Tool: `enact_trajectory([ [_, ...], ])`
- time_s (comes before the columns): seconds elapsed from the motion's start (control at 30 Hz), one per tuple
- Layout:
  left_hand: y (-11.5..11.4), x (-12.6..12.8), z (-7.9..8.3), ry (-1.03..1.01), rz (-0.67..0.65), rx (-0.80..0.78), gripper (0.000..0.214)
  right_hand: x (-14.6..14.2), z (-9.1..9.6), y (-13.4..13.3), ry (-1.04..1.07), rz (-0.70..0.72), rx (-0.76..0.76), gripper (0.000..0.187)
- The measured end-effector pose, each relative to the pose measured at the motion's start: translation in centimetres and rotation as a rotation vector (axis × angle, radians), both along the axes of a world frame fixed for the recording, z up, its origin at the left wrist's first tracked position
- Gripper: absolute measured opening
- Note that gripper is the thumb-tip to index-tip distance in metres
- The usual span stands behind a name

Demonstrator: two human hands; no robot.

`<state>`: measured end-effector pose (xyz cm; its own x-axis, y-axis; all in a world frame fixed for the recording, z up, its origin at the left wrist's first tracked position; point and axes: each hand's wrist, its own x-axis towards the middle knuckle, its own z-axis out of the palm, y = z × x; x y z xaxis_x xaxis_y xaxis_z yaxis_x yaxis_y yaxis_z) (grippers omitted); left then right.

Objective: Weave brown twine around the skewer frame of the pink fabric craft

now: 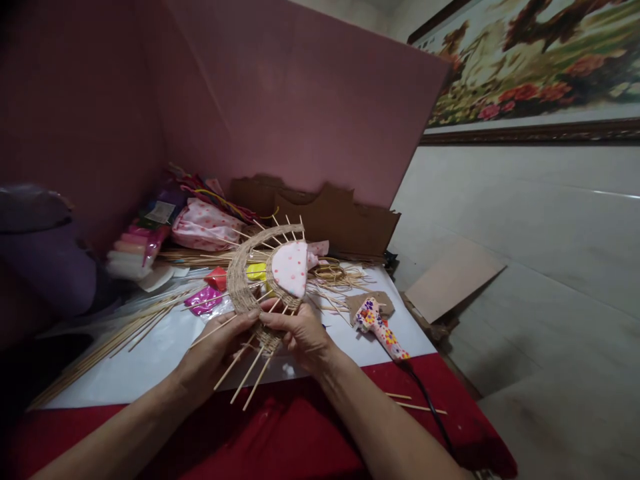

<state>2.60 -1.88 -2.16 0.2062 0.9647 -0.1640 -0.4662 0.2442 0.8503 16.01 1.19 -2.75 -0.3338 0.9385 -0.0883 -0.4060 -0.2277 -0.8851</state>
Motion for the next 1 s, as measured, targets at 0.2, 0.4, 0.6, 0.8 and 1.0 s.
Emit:
enact_trajectory([
  [0.2,-0.2,0.0,0.3,0.038,0.018,0.049,0.040,0.0,-0.2,0.0,0.007,-0.019,0.058,0.029],
  [0.4,0.1,-0.3,-0.2,0.014,-0.021,0.094,0.038,0.1,-0.3,0.1,0.006,0.002,0.104,0.025],
  [0.6,0.2,-0.2,-0.3,-0.032,-0.021,0.108,0.032,0.2,-0.4,0.4,-0.010,0.009,0.134,0.023],
  [0.8,0.4,-0.4,-1.0,-0.017,-0.041,0.110,0.034,0.1,-0.4,0.2,-0.007,-0.006,0.128,0.023],
  [1.0,0.3,-0.3,-0.6,-0.026,-0.042,0.115,0.036,0.2,-0.2,0.1,0.001,-0.001,0.132,0.025],
])
